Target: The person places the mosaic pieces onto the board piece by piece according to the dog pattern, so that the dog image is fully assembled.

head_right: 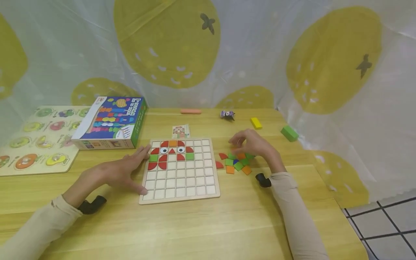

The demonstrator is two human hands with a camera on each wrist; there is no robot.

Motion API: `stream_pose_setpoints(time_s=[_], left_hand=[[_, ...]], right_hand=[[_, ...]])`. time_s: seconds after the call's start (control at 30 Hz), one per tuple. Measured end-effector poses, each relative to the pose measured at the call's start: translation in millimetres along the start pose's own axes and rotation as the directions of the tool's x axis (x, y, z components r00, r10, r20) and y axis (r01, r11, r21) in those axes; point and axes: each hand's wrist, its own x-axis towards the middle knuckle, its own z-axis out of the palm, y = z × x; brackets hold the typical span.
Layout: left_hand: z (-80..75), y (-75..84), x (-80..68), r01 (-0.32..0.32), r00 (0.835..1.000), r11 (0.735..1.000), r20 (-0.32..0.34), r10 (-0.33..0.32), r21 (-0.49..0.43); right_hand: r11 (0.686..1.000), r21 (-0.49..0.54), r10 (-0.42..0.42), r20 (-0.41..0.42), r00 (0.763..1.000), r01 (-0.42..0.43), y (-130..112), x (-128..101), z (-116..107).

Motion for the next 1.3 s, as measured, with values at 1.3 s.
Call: stream_pose_setpoints(time_s=[1.3], left_hand=[[0.5,0.2,-2.9,-0.014,1.0,0.999,-0.017,0.014,-0.028]], right_hand=[[0.995,-0.058,0.081,-0.053,0.995,-0.084,5.6,2.7,6.8]])
